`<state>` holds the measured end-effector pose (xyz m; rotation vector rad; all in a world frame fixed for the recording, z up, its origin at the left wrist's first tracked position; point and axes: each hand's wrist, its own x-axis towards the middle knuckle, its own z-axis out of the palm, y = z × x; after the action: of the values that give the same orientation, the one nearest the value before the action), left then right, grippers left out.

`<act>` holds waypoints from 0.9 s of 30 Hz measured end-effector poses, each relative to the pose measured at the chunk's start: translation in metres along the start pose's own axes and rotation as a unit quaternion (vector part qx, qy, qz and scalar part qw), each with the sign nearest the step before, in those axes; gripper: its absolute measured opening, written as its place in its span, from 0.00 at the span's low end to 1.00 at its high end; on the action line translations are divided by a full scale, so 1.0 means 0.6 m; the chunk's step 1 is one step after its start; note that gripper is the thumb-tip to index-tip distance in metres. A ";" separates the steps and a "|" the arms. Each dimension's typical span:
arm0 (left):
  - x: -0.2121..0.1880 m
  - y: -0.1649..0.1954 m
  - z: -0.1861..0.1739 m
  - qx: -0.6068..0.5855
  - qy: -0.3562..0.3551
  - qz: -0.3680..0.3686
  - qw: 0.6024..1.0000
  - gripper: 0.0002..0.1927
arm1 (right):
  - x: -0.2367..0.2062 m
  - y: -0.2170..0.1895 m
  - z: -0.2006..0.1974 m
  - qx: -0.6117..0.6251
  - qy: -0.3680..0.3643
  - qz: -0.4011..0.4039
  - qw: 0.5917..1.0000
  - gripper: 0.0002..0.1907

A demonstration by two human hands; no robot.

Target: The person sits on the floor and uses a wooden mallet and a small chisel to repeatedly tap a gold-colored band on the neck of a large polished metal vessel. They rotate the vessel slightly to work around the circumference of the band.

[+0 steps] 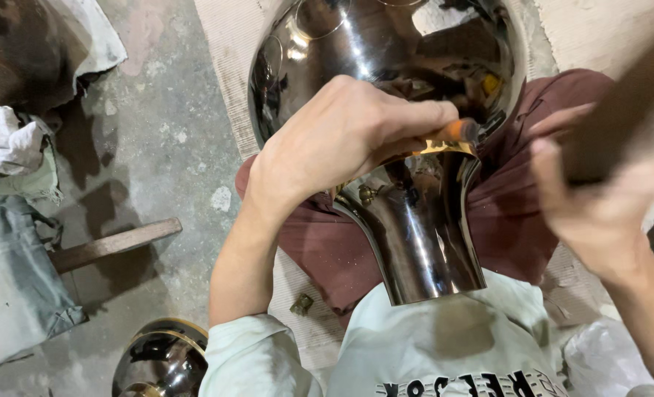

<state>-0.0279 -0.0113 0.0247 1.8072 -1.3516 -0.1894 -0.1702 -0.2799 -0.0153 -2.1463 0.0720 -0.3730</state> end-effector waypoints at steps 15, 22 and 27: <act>0.032 -0.003 -0.021 0.035 -0.036 0.023 0.998 0.21 | -0.034 0.048 0.013 -0.159 -0.017 0.013 0.987 0.29; 0.047 -0.004 -0.032 0.005 -0.088 0.031 0.996 0.23 | -0.059 0.068 0.014 -0.129 -0.005 0.012 0.992 0.26; 0.055 0.007 -0.029 0.023 -0.102 -0.033 0.994 0.26 | -0.081 0.088 0.020 0.158 0.052 0.073 0.983 0.16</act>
<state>-0.0077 -0.0302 0.0500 1.9139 -1.4471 -0.3895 -0.2084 -0.2912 -0.0765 -1.7966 0.2140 -0.3835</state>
